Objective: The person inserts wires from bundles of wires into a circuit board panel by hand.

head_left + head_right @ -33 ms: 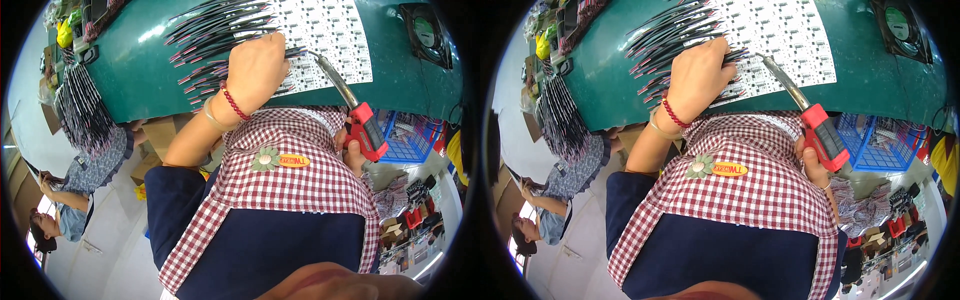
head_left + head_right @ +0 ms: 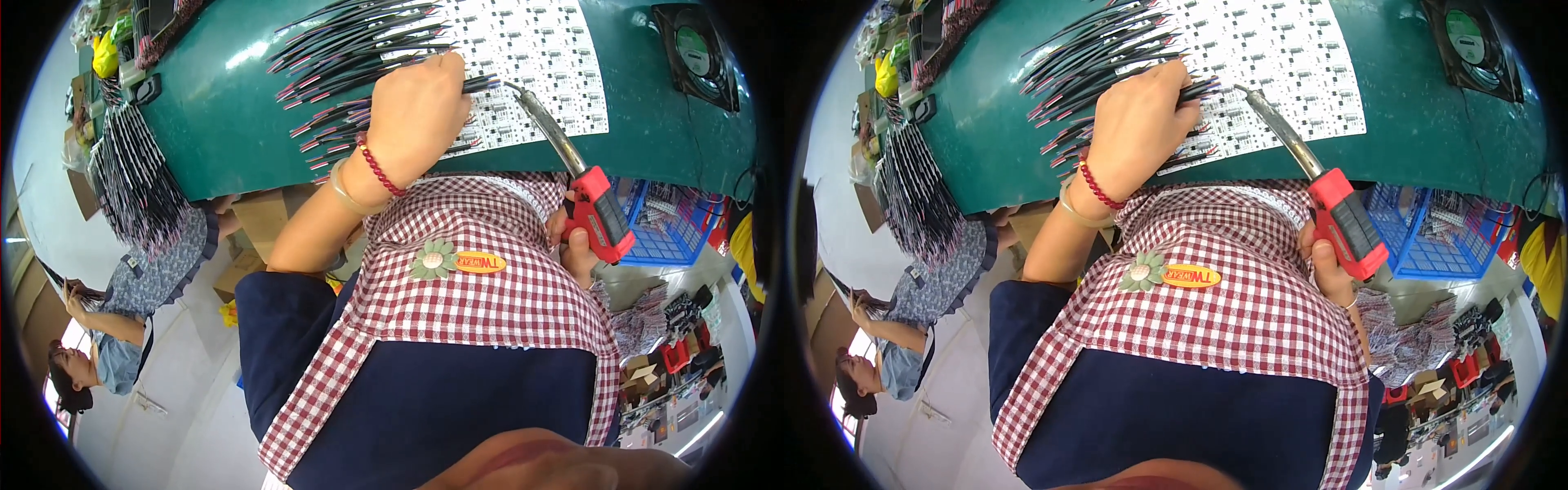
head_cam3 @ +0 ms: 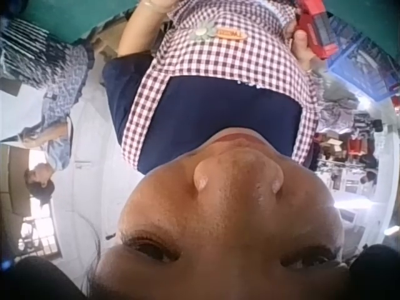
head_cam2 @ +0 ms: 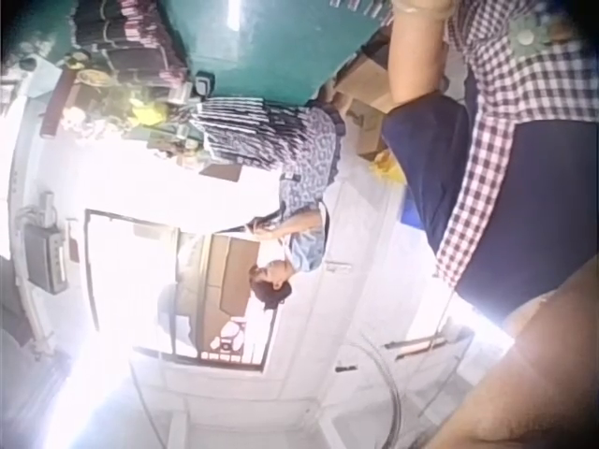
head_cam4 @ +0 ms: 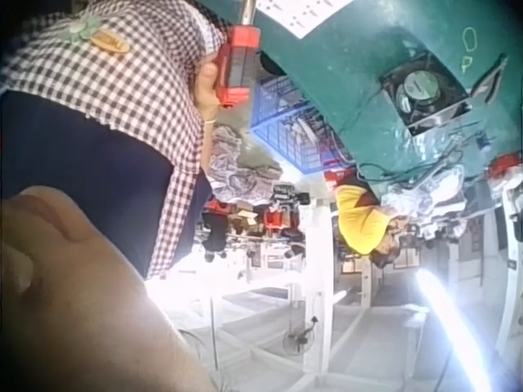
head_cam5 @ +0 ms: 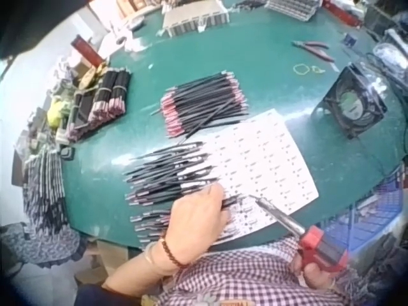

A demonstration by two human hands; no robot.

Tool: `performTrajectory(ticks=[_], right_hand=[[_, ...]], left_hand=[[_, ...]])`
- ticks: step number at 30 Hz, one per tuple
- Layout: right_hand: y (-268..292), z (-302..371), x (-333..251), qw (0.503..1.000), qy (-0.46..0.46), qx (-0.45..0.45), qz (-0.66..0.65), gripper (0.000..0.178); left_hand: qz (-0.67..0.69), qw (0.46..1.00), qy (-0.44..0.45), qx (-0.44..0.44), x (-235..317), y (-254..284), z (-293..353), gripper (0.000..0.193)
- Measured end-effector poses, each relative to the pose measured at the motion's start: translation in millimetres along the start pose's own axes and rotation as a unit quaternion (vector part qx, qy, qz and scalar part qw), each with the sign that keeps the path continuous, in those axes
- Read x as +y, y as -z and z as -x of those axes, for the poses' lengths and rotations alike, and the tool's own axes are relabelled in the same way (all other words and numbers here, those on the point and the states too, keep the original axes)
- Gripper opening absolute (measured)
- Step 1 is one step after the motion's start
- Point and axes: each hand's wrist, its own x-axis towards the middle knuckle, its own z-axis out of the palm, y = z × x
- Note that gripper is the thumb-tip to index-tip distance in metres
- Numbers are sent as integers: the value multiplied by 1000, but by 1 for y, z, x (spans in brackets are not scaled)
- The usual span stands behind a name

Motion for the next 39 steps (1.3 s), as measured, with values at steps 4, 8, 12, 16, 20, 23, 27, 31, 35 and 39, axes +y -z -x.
performTrajectory(ticks=[4, 8, 12, 16, 20, 23, 27, 31, 35, 39], right_hand=[[1, 0, -1, 1000, 7, 7, -4, 66], [0, 1, -2, 1000, 8, 13, -2, 67], [12, 9, 1, 1000, 0, 2, 7, 69], [11, 10, -6, 999, -42, -14, -21, 49], [16, 12, -2, 994, -80, -42, 66, 40], [20, 17, 4, 991, -113, -57, 32, 38], [16, 17, 0, 992, -118, -42, 17, 40], [16, 17, 1, 994, -100, -40, 24, 39], [18, 17, 4, 994, -89, -48, 34, 35], [13, 13, 1, 994, -88, -50, 53, 31]], left_hand=[[106, 993, -23, 50, -8, -4, 8, 17], [131, 980, -34, 146, -15, -3, 15, 13], [193, 935, -43, 293, -7, 21, 20, 11], [267, 962, -41, 48, 2, 23, 22, 14], [260, 965, 28, -5, -6, 8, 14, 16], [217, 975, 39, -41, -3, 14, 8, 18], [251, 964, 49, -69, -2, 16, 5, 19], [185, 980, 44, -67, -2, 17, 5, 18], [143, 985, 43, -83, -4, 15, 4, 17], [142, 986, 30, -83, -3, 13, 0, 14]])
